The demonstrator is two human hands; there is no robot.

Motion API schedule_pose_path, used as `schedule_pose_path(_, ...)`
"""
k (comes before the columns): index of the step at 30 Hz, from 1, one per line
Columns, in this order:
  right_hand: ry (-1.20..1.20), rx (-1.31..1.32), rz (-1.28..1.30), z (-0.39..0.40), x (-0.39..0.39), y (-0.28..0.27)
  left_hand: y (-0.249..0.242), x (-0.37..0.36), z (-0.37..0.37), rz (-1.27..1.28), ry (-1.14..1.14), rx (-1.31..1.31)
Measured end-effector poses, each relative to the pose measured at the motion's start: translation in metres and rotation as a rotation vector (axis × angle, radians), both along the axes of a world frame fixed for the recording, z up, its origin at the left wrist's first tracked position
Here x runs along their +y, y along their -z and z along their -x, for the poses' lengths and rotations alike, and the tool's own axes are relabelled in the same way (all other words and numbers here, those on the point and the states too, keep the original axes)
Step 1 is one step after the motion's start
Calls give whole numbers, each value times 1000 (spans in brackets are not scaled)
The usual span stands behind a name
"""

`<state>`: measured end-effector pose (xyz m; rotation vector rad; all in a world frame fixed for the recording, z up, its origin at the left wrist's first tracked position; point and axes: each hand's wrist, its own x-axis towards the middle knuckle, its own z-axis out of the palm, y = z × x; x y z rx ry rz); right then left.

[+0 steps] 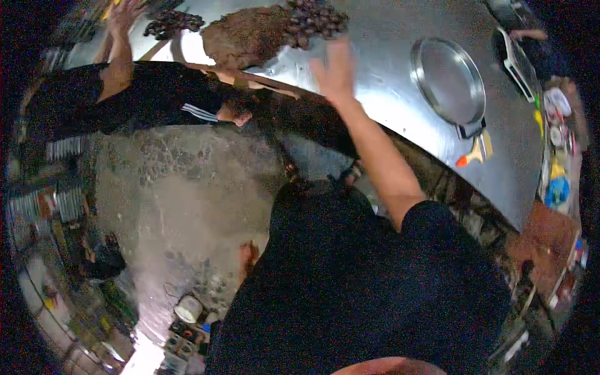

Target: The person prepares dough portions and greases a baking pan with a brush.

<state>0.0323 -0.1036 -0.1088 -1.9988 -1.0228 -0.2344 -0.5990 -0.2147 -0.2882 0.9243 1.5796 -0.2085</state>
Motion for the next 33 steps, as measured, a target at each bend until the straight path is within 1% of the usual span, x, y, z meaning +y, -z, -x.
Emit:
schedule_pose_path(1,179,-9,111,-6,-30,9,-3,27,-9,-41,-4,-54)
schedule_pose_path(2,200,166,242,-13,-64,-3,-40,48,-51,-98,-188,-81)
schedule_pose_path(3,431,6,336,-5,-89,-2,-86,70,-101,-165,-366,-119)
schedule_pose_path(4,541,90,491,5,-93,9,-105,86,-125,-221,-373,-241)
schedule_pose_path(5,654,175,651,17,-98,19,-112,93,-138,-270,-376,-363)
schedule_pose_path(7,336,277,385,44,-63,28,-97,110,-155,-238,-312,-351)
schedule_pose_path(8,269,55,268,60,-30,40,-91,114,-155,-205,-259,-319)
schedule_pose_path(9,110,60,292,68,-1,34,-88,114,-153,-201,-229,-314)
schedule_pose_path(10,-28,63,373,75,25,16,-84,114,-151,-86,-153,-241)
schedule_pose_path(11,-186,108,287,73,49,21,-76,118,-152,20,-80,-174)
schedule_pose_path(12,-134,334,106,77,63,5,-47,119,-136,38,52,-107)
schedule_pose_path(13,-121,328,90,70,61,-5,-47,123,-130,25,68,-112)
schedule_pose_path(14,-98,208,5,63,57,-11,-50,126,-125,32,56,-118)
schedule_pose_path(16,-42,153,-179,48,56,0,-55,131,-120,14,-24,-137)
schedule_pose_path(17,-97,160,-264,45,45,-2,-56,129,-116,7,-35,-141)
schedule_pose_path(18,-39,327,79,43,32,-4,-58,127,-110,-32,-58,-121)
schedule_pose_path(19,-53,285,36,34,25,11,-61,124,-102,-78,-93,-102)
schedule_pose_path(20,63,332,105,28,25,19,-60,124,-95,-101,-136,-117)
schedule_pose_path(21,122,327,292,32,23,-6,-52,127,-84,-26,-125,-128)
schedule_pose_path(22,13,191,289,25,22,3,-44,127,-70,41,-118,-138)
schedule_pose_path(23,-68,-32,331,20,25,7,-27,123,-56,-3,-46,-132)
schedule_pose_path(24,-36,-97,316,30,20,-22,-10,120,-42,-48,25,-123)
schedule_pose_path(25,-50,146,242,39,28,-22,-8,120,-41,-52,77,-102)
schedule_pose_path(27,-70,147,193,45,24,-17,-11,125,-45,-44,104,-83)
schedule_pose_path(28,-99,247,353,52,18,-22,-9,130,-48,-36,109,-83)
schedule_pose_path(29,-151,-3,81,52,13,19,-4,135,-55,-23,111,-79)
schedule_pose_path(30,-105,229,72,55,7,26,0,138,-56,-1,103,-56)
schedule_pose_path(31,-49,14,-106,61,-12,6,-3,140,-56,13,103,-23)
schedule_pose_path(33,-18,33,-68,68,-53,6,-6,147,-55,27,139,35)
